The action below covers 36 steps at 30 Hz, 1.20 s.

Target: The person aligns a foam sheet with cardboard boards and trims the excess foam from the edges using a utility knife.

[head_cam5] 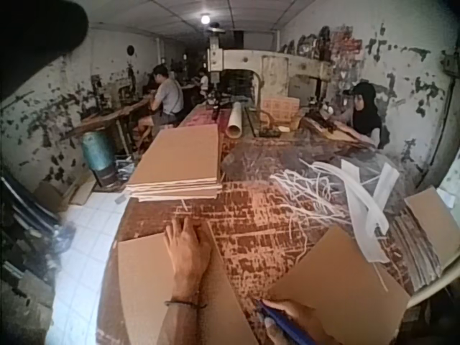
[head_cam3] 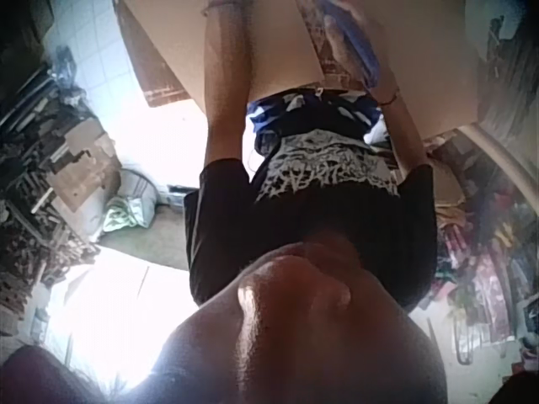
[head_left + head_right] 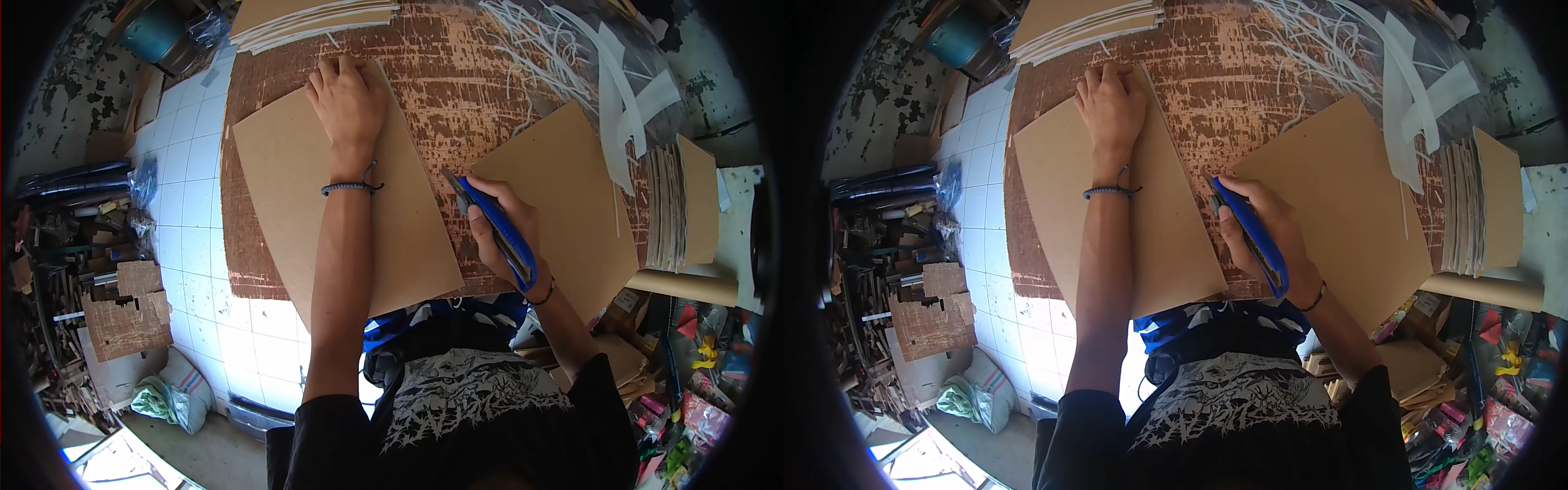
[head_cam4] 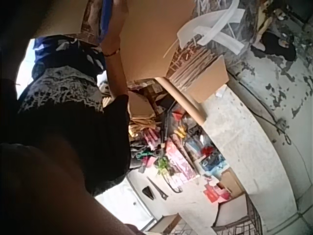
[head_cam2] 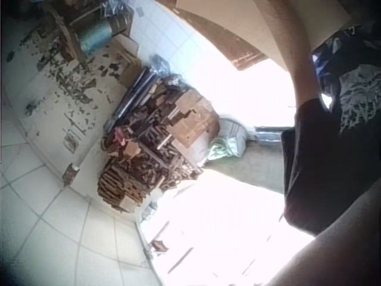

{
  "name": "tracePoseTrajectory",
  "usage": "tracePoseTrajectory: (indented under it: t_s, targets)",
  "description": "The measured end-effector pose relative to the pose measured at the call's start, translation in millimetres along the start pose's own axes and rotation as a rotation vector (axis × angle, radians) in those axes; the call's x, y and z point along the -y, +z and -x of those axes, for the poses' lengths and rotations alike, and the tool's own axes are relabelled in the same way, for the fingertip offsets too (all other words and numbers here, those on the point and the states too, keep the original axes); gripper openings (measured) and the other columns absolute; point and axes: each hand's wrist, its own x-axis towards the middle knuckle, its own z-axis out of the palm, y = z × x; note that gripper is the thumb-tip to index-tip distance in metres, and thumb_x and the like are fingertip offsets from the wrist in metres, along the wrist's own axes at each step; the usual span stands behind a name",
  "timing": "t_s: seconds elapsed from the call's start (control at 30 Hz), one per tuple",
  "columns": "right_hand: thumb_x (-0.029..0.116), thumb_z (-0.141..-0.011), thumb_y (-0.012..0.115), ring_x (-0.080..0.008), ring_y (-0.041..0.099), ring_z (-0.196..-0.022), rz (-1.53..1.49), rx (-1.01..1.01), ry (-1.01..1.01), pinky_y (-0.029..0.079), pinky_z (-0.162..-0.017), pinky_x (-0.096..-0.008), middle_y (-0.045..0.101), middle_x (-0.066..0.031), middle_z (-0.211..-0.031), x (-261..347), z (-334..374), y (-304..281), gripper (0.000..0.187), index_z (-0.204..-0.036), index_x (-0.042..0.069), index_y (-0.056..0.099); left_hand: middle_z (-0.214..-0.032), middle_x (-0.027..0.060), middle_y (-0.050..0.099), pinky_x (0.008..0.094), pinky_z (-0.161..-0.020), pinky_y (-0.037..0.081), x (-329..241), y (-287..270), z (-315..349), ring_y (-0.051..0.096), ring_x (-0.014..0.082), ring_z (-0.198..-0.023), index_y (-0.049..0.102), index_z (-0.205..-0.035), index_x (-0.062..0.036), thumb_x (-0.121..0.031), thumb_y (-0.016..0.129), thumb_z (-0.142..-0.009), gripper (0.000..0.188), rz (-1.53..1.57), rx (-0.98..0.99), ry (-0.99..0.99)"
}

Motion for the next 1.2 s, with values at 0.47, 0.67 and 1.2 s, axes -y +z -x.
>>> tracePoseTrajectory:
  t_s: [0.47, 0.67, 1.2]
  targets:
    - [0.009, -0.092, 0.066, -0.0183, 0.069, -0.075, -0.026, 0.017, 0.017, 0.055, -0.073, -0.0293, 0.07, -0.0138, -0.088, 0, 20, 2, 0.029, -0.119, -0.002, 0.062, -0.105, 0.0164, 0.062, 0.048, -0.096, 0.041, 1, 3, 2, 0.057, 0.0362, -0.102, 0.07, -0.097, -0.0062, -0.014, 0.06, -0.087, 0.016, 0.025, -0.062, 0.047]
    - [0.009, -0.092, 0.066, -0.0222, 0.068, -0.076, -0.009, 0.065, 0.019, 0.054, -0.072, -0.0319, 0.069, -0.0163, -0.091, 1, 25, -4, 0.029, -0.119, -0.002, 0.062, -0.106, 0.0166, 0.063, 0.0492, -0.099, 0.039, 1, 3, 2, 0.056, 0.0364, -0.104, 0.07, -0.099, -0.0061, -0.014, 0.06, -0.087, 0.017, 0.029, -0.028, 0.02]
    - [0.012, -0.097, 0.064, -0.0089, 0.064, -0.069, -0.1, -0.098, -0.002, 0.052, -0.064, -0.0251, 0.068, -0.0085, -0.081, 9, -28, 7, 0.027, -0.121, -0.001, 0.063, -0.106, 0.0169, 0.063, 0.0489, -0.097, 0.041, 3, 3, 2, 0.057, 0.0371, -0.103, 0.07, -0.099, -0.0065, -0.014, 0.06, -0.087, 0.017, -0.003, -0.041, 0.036]
